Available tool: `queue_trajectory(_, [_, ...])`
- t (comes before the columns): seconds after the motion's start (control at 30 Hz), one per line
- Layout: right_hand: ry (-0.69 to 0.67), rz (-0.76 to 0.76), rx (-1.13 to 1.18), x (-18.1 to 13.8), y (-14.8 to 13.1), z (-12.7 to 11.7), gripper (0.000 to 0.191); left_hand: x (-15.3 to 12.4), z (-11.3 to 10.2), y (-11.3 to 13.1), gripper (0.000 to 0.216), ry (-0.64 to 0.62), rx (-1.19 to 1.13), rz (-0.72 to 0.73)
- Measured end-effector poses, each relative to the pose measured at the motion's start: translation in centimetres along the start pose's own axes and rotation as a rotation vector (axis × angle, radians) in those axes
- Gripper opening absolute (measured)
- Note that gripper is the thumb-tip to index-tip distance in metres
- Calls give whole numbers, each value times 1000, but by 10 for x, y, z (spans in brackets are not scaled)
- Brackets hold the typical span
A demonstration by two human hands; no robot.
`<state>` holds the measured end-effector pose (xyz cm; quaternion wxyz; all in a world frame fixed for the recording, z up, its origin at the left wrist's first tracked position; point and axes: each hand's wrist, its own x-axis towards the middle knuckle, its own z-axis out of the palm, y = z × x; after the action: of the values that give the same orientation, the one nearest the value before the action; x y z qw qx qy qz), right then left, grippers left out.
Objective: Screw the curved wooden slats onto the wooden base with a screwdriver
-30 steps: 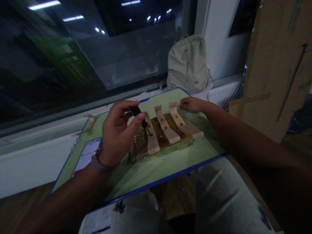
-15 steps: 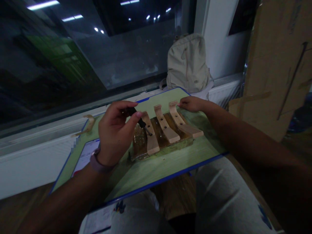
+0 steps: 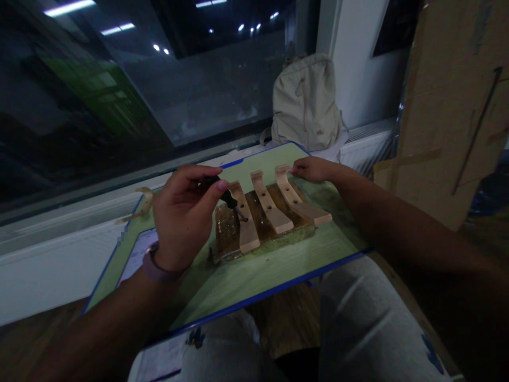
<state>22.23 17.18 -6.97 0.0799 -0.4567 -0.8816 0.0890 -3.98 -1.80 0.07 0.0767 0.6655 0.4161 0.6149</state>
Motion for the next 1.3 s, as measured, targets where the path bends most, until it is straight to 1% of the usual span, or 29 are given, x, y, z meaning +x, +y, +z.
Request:
queue_trajectory(0.1, [2, -6, 2, 1, 1, 1, 47, -2, 2, 1, 24, -49, -79, -51])
queue_trajectory(0.17, [6, -12, -4, 1, 2, 1, 47, -4, 2, 2, 26, -86, -121, -75])
queue_trajectory(0.23, [5, -16, -8, 2, 3, 2, 47, -3, 2, 2, 23, -102, -77, -50])
queue_trajectory(0.33, [3, -15, -3, 1, 3, 2, 47, -2, 0, 0, 20, -63, 14, 13])
queue_trajectory(0.43, [5, -9, -2, 0, 1, 1, 45, -2, -1, -1, 21, -39, 36, -12])
queue_trajectory(0.57, [5, -5, -9, -1, -1, 0, 44, -4, 0, -1, 27, -92, 3, -57])
queue_trajectory(0.63, [7, -8, -13, 0, 0, 0, 44, -5, 0, -2, 27, -113, -9, -47])
queue_trajectory(0.77, [8, -13, 1, 1, 2, 1, 43, -3, -2, -3, 23, -83, 76, 36])
queue_trajectory(0.83, [10, -13, 6, 1, 2, 1, 43, -3, -2, -4, 25, -63, 95, 38])
queue_trajectory(0.93, [8, -14, 3, 2, 1, 1, 44, -5, -1, -5, 29, -70, -1, -15])
queue_trajectory(1.0, [10, -11, -4, 2, 1, 1, 44, -5, 1, -5, 29, -92, -88, -51])
queue_trajectory(1.07, [9, -6, -14, 2, 1, 1, 44, -5, 2, -5, 24, -86, -132, -35])
queue_trajectory(1.17, [4, -12, -19, 2, 1, 1, 45, -2, 2, -4, 20, -23, -55, 33])
queue_trajectory(1.23, [-1, -16, -17, 2, 2, 1, 45, -2, 1, -2, 24, -8, 0, 28])
queue_trajectory(1.3, [-8, -15, -14, 1, 2, 1, 45, -3, 1, 1, 36, -34, -29, -2])
